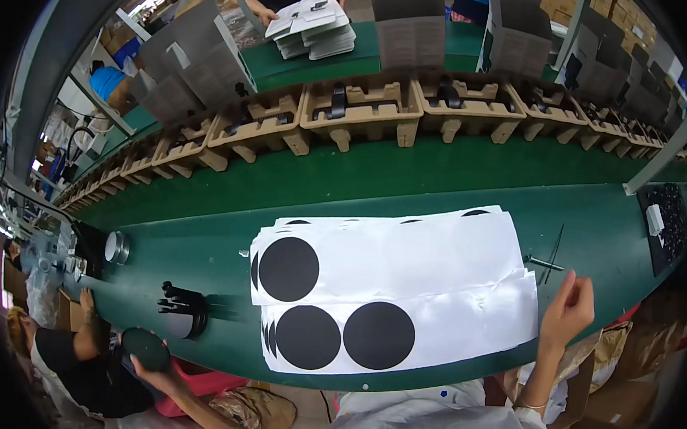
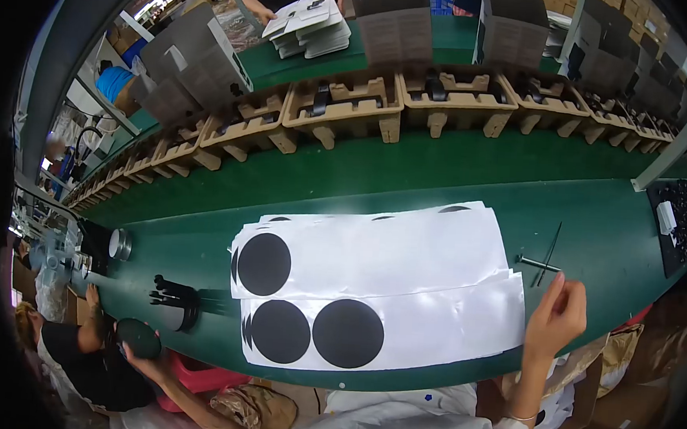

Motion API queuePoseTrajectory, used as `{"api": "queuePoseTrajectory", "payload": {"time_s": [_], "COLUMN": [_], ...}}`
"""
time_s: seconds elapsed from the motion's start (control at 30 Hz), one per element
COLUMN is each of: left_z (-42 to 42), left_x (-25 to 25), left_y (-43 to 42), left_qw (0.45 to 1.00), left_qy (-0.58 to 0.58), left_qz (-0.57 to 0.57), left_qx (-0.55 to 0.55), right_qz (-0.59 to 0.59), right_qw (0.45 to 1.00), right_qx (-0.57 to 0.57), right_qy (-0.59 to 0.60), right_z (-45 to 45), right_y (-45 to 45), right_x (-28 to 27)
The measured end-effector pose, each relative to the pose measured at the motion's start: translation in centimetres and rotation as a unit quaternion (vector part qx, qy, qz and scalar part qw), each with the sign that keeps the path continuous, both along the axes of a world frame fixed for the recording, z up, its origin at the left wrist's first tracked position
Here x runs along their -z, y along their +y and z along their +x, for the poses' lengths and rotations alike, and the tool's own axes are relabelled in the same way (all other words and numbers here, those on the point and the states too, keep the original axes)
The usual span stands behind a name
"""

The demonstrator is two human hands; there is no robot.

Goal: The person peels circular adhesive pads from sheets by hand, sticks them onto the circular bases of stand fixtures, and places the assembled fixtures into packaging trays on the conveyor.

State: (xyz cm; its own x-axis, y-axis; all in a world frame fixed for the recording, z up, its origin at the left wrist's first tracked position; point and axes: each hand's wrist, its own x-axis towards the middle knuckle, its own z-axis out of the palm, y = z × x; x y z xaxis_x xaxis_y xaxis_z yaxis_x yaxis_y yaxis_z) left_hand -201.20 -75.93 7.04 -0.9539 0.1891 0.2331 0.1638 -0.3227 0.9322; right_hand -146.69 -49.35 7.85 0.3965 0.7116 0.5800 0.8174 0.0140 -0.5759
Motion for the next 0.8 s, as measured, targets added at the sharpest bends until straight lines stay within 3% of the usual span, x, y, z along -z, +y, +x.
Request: {"api": "queuePoseTrajectory", "payload": {"time_s": [0.03,0.07,0.1,0.13,0.2,0.27,0.4,0.6,0.7,0.8], "left_z": [3.8,6.8,9.5,12.2,16.8,19.7,21.7,20.3,20.7,20.3], "left_x": [-1.4,-2.0,-2.3,-2.3,-2.2,-1.9,-0.5,1.2,0.5,0.9], "left_y": [1.7,3.1,4.3,5.7,8.8,11.2,13.0,12.6,12.9,12.7], "left_qw": [0.998,0.995,0.989,0.986,0.971,0.957,0.950,0.955,0.965,0.963], "left_qy": [0.057,0.075,0.094,0.091,0.058,-0.019,-0.111,-0.095,-0.048,-0.053], "left_qz": [0.019,0.060,0.101,0.101,0.117,0.134,0.118,0.120,0.096,0.093], "left_qx": [-0.030,0.012,0.053,0.099,0.200,0.256,0.267,0.252,0.241,0.246], "right_qz": [0.054,0.107,0.124,0.075,0.012,-0.084,-0.098,-0.124,-0.107,-0.092], "right_qw": [0.997,0.987,0.957,0.921,0.808,0.742,0.720,0.719,0.725,0.720], "right_qx": [-0.060,-0.121,-0.264,-0.382,-0.589,-0.661,-0.666,-0.670,-0.674,-0.687], "right_qy": [0.010,0.021,-0.012,0.032,-0.020,-0.075,-0.170,-0.140,-0.093,0.028], "right_z": [-2.1,-4.3,-6.3,-8.8,-13.2,-16.2,-17.9,-18.7,-18.8,-18.0], "right_y": [-1.0,-1.9,-2.4,-3.1,-3.5,-4.1,-4.3,-4.4,-4.5,-4.4], "right_x": [-1.0,-1.8,-2.8,-2.5,-2.0,-1.1,-0.4,-0.7,-0.9,-0.8]}}
